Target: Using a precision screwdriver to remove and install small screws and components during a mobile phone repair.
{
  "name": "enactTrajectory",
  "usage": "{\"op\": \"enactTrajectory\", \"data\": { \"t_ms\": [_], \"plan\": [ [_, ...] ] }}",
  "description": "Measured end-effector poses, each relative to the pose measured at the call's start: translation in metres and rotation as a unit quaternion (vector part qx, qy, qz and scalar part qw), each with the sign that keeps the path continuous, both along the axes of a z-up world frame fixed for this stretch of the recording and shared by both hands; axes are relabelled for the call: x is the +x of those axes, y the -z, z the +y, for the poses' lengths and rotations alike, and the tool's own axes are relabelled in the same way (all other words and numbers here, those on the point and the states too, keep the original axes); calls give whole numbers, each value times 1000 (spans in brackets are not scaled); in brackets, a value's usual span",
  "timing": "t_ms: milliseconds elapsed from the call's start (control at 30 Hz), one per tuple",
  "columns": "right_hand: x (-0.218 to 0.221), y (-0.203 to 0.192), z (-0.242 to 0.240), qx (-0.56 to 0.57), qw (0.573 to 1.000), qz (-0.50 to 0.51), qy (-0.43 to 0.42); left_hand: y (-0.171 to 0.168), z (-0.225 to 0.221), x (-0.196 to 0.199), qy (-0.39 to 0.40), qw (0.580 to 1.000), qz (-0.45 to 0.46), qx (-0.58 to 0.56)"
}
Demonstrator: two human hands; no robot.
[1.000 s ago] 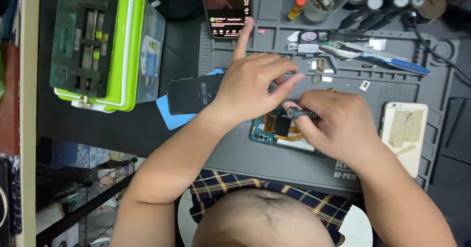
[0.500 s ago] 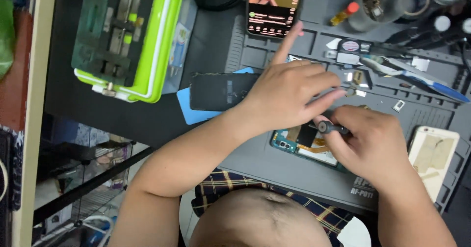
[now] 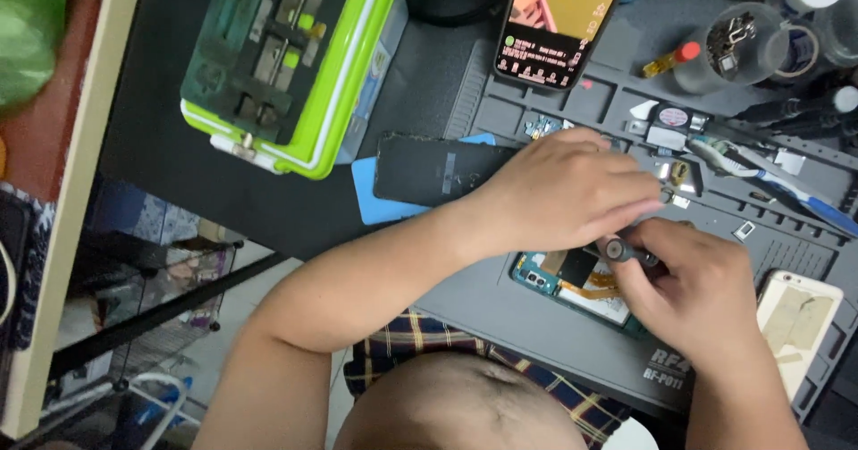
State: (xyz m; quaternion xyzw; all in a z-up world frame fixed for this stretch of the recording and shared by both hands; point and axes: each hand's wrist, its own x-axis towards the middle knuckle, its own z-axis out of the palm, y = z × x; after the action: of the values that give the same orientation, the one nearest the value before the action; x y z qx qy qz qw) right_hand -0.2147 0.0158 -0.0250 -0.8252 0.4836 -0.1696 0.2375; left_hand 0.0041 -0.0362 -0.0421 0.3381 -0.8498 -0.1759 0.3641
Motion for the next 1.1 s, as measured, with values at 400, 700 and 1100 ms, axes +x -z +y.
{"op": "enactTrajectory", "data": {
  "t_ms": [400, 700, 1100],
  "plan": [
    [17, -25, -1, -53, 993, -104, 20, -1, 5, 1, 17, 999, -12, 50],
    [15, -31, -2, -57, 981, -187, 16, -3, 10, 0, 57, 998, 13, -12],
    [9, -30, -2, -69, 985, -154, 26, 4, 14, -2, 105, 994, -9, 31]
  ]
}}
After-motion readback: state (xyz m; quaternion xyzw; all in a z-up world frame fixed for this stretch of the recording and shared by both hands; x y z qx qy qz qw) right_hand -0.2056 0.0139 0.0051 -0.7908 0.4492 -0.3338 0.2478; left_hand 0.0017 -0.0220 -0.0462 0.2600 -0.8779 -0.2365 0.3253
